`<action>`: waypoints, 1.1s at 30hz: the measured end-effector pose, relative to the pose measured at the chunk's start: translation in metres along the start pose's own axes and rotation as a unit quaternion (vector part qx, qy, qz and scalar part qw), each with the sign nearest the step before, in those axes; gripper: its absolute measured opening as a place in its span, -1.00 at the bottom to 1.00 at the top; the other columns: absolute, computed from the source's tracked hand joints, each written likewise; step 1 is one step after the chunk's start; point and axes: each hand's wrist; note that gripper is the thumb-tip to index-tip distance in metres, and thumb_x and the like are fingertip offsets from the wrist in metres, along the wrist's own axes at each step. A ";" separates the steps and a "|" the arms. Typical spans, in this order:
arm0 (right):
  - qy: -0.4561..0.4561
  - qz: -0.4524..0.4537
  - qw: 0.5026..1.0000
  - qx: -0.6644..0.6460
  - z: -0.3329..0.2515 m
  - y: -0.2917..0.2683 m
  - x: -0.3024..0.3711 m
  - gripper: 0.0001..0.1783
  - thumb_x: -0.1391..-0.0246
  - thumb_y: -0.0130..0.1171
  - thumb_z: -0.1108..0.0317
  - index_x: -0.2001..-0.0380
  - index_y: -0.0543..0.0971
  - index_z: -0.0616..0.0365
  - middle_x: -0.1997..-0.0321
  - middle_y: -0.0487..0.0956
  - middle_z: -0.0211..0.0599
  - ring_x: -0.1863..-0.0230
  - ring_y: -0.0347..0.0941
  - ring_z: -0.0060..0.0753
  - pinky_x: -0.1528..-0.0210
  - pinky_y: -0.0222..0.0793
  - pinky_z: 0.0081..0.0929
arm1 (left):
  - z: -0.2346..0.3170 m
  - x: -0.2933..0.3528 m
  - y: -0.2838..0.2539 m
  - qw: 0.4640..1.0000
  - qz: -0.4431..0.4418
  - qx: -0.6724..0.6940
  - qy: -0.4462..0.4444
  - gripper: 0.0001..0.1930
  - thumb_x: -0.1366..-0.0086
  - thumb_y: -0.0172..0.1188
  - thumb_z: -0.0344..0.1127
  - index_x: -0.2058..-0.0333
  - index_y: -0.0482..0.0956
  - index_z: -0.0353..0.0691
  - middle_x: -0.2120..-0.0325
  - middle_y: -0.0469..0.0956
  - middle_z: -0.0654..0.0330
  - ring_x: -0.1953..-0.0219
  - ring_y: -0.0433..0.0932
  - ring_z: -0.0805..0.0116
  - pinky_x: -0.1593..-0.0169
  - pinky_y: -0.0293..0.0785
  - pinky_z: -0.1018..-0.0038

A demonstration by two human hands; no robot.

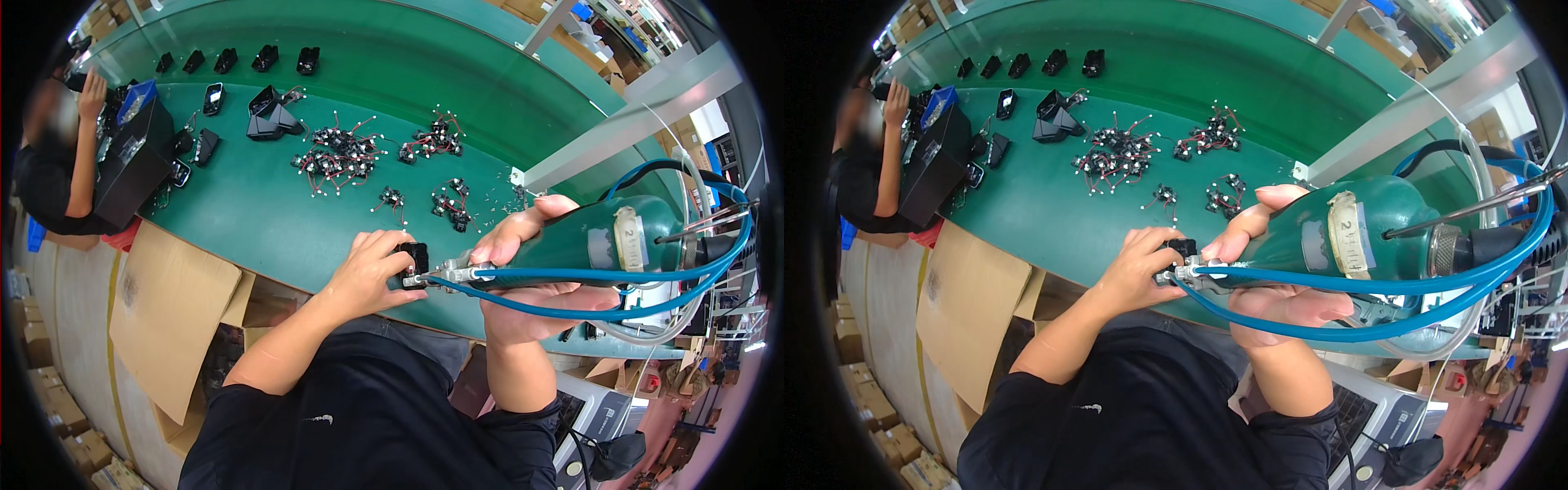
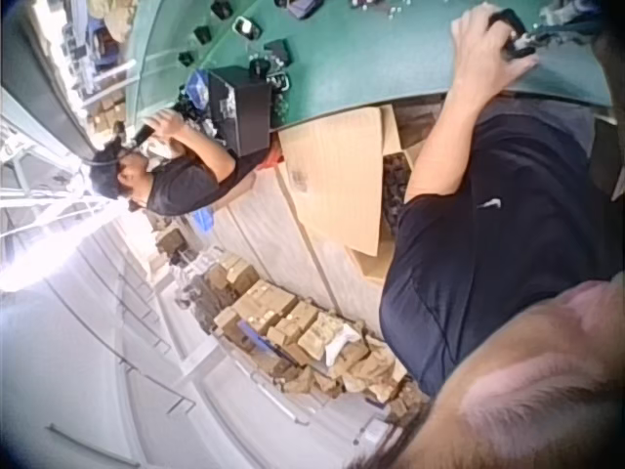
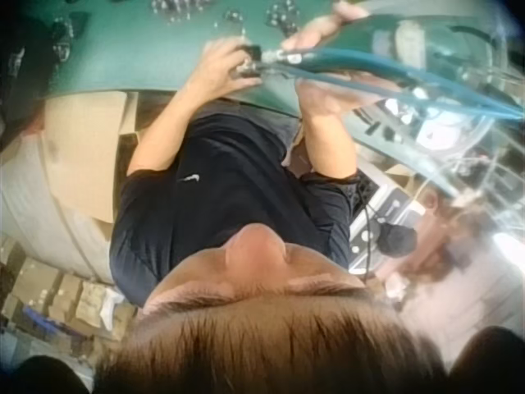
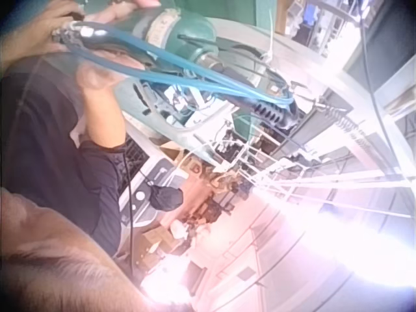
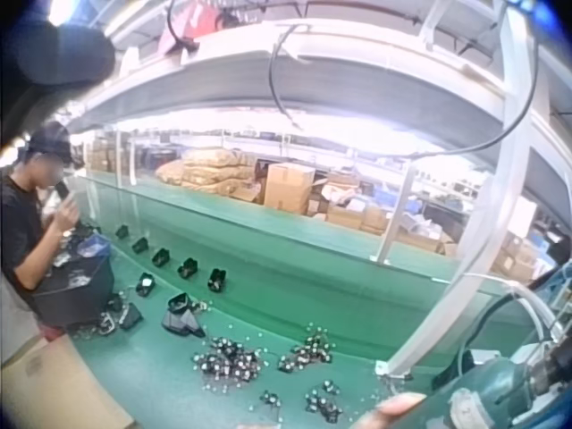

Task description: The person assembles electronic housings by inserting plastic components into them and securing the components with screws using an electric screwdriver.

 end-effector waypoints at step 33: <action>0.011 -0.019 0.997 -0.071 0.009 0.006 -0.010 0.21 -0.13 -0.31 -0.72 -0.21 0.34 0.36 0.48 0.52 -0.12 0.53 0.54 -0.29 0.41 0.62 -0.45 | -0.001 0.002 -0.002 0.997 -0.020 0.064 -0.030 -0.16 0.17 0.72 -0.11 -0.09 0.48 -0.18 0.01 0.63 0.16 0.01 0.59 0.13 -0.11 0.30 0.24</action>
Point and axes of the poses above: each hand's wrist, its own x-axis away from the middle knuckle, its own y-axis out of the palm, z = x × y
